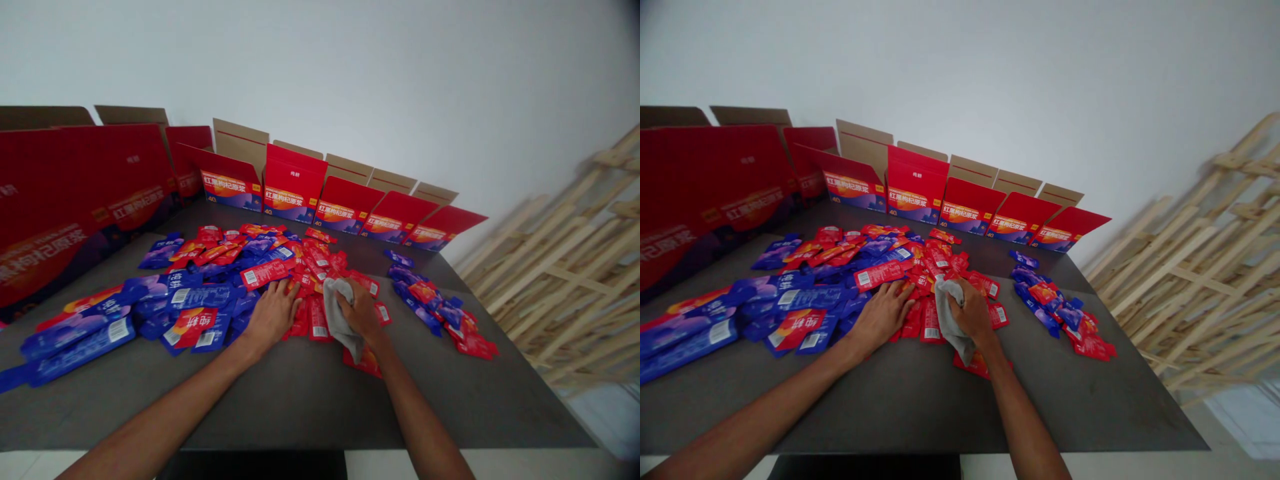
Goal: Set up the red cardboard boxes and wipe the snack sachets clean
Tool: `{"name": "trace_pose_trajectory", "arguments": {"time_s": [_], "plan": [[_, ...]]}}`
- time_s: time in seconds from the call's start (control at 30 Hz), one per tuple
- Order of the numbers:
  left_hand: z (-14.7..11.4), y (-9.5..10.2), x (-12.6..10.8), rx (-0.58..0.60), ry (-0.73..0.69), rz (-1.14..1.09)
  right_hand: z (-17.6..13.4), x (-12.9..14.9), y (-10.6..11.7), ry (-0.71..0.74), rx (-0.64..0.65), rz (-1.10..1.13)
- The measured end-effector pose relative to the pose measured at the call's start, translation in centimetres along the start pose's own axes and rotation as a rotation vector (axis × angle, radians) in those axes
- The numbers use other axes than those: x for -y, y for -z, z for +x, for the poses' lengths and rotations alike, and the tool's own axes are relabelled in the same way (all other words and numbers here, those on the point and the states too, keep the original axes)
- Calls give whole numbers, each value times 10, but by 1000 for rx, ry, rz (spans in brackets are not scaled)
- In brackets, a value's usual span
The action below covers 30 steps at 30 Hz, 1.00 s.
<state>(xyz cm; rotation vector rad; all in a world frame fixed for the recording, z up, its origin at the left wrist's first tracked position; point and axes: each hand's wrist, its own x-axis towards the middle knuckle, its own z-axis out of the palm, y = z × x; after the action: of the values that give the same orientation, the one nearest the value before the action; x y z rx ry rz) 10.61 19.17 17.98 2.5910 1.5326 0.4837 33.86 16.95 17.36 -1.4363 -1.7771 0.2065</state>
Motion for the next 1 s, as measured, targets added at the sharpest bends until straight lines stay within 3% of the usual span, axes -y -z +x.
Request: {"name": "trace_pose_trajectory", "arguments": {"time_s": [0.23,0.37,0.5,0.73,0.87,0.93,1.0], "plan": [[1,18,3,-46,-1,-3,-2,-1,-4,50,-68,-67],[2,29,13,-215,67,-71,-1,9,-4,88,-137,8],[1,34,16,-438,112,-340,-4,25,-8,124,-173,99],[3,31,8,-536,189,-801,-11,42,-12,215,-186,142],[5,14,-3,-479,327,-1360,-11,41,-9,225,-244,92],[3,7,-11,-340,387,-1720,-10,38,-7,202,-266,39],[0,4,-20,-155,361,-1993,-10,35,-5,176,-278,-4]]}}
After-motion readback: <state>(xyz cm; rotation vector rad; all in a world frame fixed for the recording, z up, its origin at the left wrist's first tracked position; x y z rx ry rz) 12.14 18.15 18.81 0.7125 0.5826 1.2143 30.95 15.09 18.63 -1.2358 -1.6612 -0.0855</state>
